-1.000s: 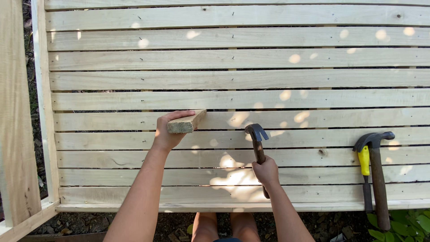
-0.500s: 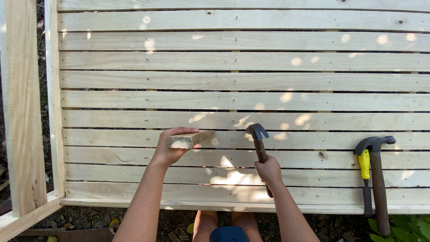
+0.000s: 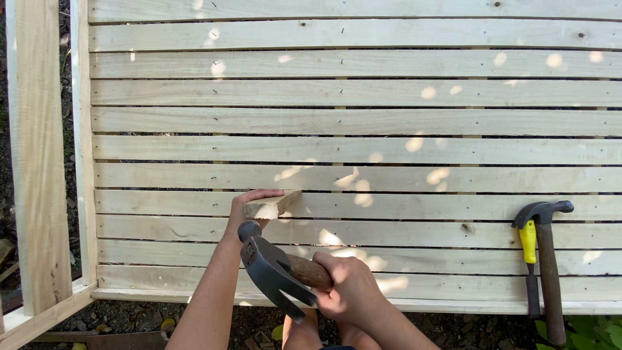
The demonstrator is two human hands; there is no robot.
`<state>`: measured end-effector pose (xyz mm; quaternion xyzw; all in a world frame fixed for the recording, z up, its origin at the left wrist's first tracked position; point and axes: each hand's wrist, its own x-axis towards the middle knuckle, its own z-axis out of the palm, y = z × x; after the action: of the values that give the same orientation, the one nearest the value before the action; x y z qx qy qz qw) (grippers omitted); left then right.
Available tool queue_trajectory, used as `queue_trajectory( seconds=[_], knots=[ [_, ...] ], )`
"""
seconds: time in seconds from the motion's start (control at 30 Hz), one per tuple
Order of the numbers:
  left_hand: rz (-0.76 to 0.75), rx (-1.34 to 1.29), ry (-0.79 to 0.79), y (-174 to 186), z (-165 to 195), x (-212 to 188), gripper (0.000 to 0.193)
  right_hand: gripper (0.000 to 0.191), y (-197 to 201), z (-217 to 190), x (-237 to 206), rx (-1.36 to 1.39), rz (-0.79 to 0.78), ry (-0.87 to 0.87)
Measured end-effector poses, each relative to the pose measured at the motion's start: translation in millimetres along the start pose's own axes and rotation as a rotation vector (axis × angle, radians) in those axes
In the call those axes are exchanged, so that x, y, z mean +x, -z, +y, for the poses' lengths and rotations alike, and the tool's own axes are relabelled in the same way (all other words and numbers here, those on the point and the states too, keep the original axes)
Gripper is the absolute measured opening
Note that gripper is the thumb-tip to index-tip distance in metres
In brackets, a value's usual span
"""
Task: The person hammers nails into a large slatted wooden frame outdoors, working along the slats one nail at a time while holding a small wood block in the other hand. They move around the frame to reach different sections and continue hammering nails across its surface.
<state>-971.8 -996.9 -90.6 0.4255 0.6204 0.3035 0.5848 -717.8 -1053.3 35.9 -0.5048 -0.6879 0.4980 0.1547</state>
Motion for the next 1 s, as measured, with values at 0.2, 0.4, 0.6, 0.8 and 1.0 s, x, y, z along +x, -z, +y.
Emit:
queue_trajectory(
  seconds=[0.2, 0.4, 0.6, 0.8, 1.0],
  knots=[
    [0.041, -0.324, 0.223, -3.5, 2.9, 6.6, 0.033, 0.021, -4.0, -22.4, 16.5, 0.023, -0.068, -0.282],
    [0.040, 0.135, -0.124, -4.1, 3.3, 4.4, 0.038, 0.022, -18.2, 24.4, -6.5, 0.094, 0.082, -0.057],
    [0.060, 0.182, -0.158, -4.5, 5.8, 10.0, 0.039, 0.020, -34.4, 135.5, -11.4, 0.002, 0.272, -0.499],
    [0.073, 0.185, -0.122, -7.4, 4.7, 12.3, 0.038, 0.019, -61.0, 191.5, -4.6, 0.100, 0.396, -0.694],
    [0.063, 0.181, -0.142, -6.1, 5.7, 11.6, 0.039, 0.009, -54.8, 117.6, -17.3, 0.004, 0.381, -0.126]
  ],
)
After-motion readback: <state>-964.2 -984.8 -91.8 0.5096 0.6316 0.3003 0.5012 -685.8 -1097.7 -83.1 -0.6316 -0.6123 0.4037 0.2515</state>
